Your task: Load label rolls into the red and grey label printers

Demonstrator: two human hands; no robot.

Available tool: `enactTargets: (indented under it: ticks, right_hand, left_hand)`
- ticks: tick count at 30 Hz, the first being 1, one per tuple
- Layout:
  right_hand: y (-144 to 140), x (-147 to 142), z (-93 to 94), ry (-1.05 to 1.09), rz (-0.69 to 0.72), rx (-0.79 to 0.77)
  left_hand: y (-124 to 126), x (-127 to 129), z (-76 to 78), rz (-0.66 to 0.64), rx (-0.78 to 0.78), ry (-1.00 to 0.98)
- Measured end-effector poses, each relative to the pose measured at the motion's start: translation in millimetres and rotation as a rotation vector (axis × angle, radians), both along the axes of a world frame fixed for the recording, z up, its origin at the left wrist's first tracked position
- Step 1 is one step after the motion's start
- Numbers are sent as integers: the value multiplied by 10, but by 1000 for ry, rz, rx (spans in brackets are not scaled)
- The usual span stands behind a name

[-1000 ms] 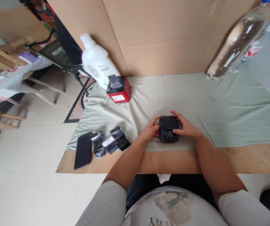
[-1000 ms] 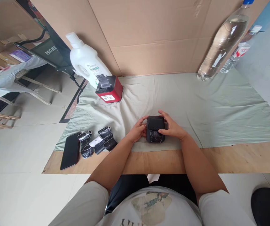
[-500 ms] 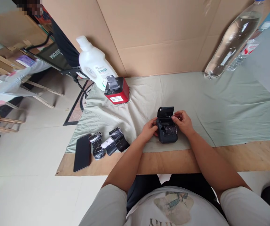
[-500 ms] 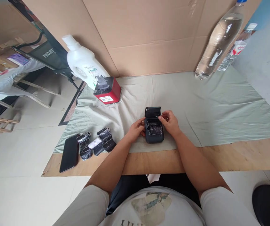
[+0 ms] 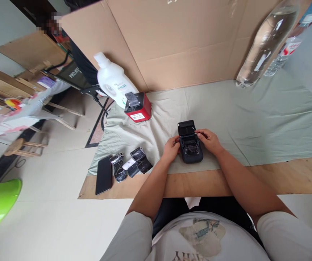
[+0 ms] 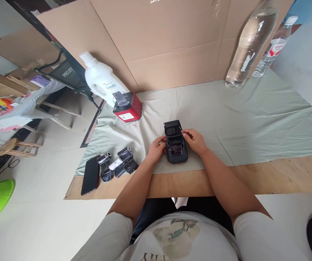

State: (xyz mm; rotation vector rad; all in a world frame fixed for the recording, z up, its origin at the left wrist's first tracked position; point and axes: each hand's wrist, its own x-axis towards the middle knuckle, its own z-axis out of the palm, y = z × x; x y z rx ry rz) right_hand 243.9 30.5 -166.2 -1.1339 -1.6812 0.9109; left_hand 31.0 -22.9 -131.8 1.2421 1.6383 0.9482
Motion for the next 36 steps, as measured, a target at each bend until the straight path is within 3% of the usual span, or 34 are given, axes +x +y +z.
enactTargets:
  ticks: [2,4,8,11,15,21,25,30,33,36]
  right_hand:
    - [11,-9,-20,-11,14,17]
    - [26,-19,-40,-15,23,28]
    - [51,-43,-75,5,28,22]
    - [60,-54,-86,24,16,-11]
    - [61,-49,-76,32,11,-57]
    - [53,-46,-43,5,8,-76]
    - [55,-45,-29,-7,9,-76]
    - [50,-32,-38,10,9,-91]
    - [44,-23,-62,28,12,-121]
    - [48,-12,-85,10,4,-107]
  left_hand:
    - [-4,-5,89,121,145,131]
    - [25,6,226,107,258,229]
    - [210,130,502,-290,302,481]
    - [395,298,592,-523,235,784]
    - [532,509,599,-739,51,1078]
    - [488,599,687,-785,-37,1165]
    - [437,504,808,-746,-66,1075]
    - [289,202,950,-623,-72,503]
    - [111,-175,1080,-612,-82,233]
    - [-85,-737,1211,-561,-151,237]
